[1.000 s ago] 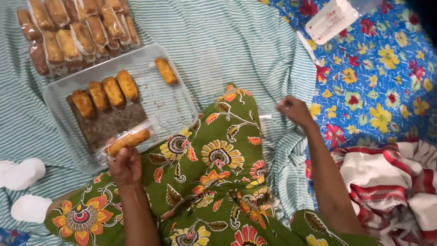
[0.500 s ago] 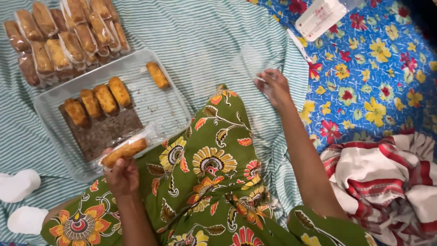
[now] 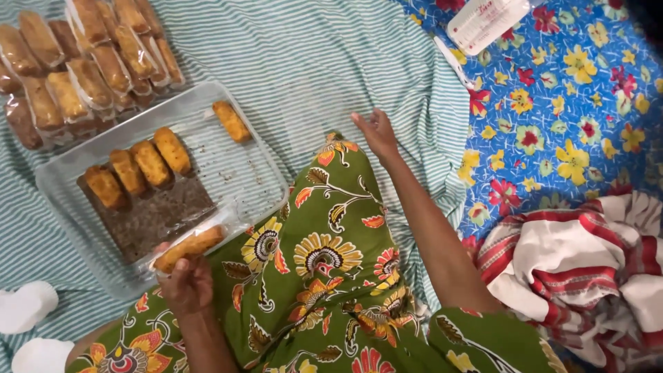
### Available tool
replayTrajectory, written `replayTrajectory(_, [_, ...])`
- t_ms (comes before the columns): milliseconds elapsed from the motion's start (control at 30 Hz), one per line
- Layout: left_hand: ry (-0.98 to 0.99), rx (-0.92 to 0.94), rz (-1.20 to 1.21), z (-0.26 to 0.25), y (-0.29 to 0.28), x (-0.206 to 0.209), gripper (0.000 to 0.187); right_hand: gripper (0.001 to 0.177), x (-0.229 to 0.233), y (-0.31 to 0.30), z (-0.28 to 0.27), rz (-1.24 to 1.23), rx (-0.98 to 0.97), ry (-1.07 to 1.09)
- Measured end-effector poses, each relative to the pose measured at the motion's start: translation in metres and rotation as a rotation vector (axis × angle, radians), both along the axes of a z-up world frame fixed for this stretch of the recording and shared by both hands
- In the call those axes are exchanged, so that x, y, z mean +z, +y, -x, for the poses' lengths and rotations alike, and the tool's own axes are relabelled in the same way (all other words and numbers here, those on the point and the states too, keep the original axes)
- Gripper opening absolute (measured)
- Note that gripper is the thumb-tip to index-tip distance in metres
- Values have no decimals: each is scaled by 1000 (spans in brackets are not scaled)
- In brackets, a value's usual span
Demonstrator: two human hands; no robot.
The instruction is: Packing individual pastries into plastic sleeves from a tray while sitting on the floor.
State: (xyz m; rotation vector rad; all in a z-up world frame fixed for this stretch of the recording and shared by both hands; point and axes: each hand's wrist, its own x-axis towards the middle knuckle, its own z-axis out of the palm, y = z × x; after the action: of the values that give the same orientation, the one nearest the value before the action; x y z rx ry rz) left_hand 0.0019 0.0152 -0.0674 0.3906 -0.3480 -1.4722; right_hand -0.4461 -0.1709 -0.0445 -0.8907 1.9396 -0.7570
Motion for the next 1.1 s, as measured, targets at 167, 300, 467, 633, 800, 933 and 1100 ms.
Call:
replayTrajectory(167, [-49, 44, -66, -2, 1, -8, 40, 78, -45, 78, 18, 262, 170, 296])
replayTrajectory(300, [-98, 93, -156, -5, 6, -22, 42, 66, -59, 172, 28, 239, 425, 571])
replayTrajectory(467, [-126, 63, -145, -5, 1, -20, 41, 95, -80, 251, 41, 153, 587, 834])
replayTrajectory(633, [-200, 79, -176, -7, 5, -23, 38, 83, -54, 270, 45, 38, 661, 794])
replayTrajectory(800, [-43, 40, -94, -13, 8, -28, 42, 79, -31, 273, 54, -137, 665, 692])
replayTrajectory(933, [-82, 82, -157, -9, 8, -25, 44, 68, -34, 293, 68, -163, 576, 717])
replayTrajectory(1100, [-279, 138, -230, -7, 7, -32, 40, 65, -53, 320, 76, -3, 467, 1102])
